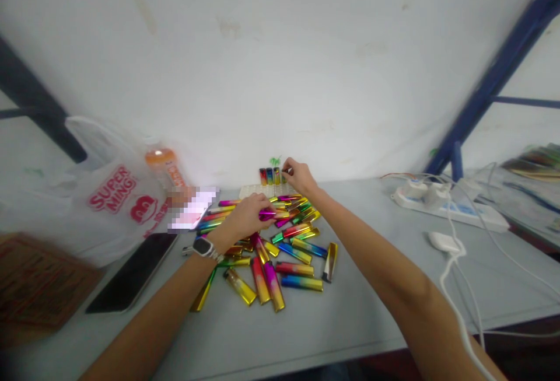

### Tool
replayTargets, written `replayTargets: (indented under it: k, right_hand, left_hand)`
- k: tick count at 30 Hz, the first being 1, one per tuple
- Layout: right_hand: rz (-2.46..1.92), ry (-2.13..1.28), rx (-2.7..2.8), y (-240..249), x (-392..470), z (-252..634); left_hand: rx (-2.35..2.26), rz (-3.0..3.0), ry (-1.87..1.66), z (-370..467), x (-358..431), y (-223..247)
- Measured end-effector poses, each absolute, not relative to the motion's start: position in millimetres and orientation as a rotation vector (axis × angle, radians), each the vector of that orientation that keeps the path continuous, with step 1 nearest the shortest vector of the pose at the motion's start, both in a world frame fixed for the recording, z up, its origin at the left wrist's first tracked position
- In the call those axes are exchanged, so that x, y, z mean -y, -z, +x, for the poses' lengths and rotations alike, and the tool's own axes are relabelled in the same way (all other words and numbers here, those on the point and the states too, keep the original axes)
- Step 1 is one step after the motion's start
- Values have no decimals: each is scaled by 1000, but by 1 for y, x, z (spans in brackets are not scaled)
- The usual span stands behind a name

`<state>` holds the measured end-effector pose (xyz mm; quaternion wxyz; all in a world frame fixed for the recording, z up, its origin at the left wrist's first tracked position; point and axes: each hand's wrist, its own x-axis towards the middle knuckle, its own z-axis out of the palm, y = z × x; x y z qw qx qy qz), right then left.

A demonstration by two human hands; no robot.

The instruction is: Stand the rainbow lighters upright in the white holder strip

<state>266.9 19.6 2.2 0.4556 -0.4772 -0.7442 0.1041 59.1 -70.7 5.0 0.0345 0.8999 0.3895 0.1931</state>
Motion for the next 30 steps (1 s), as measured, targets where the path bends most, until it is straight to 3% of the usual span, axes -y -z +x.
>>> replayTargets:
  k: [8,13,20,23,30]
  right_hand:
    - [-1214,-320,1926,-9,-37,269]
    - [-1350,-35,2007,-14,-34,267]
    - [-1541,68,2053,-3,-7,260]
    - [-1471,-71,1979,1,10,255]
    - [-1113,-905,1483,-4,77,227]
  left_hand:
    - [-1267,2842,-457,63,76,-8]
    - [-1292,2849,-429,65,77,-10]
    - [-1253,2626,-763,57,81,-11]
    - [-1216,2410,-920,53,88,-9]
    - [-1103,2131,-1249,53,102,-6]
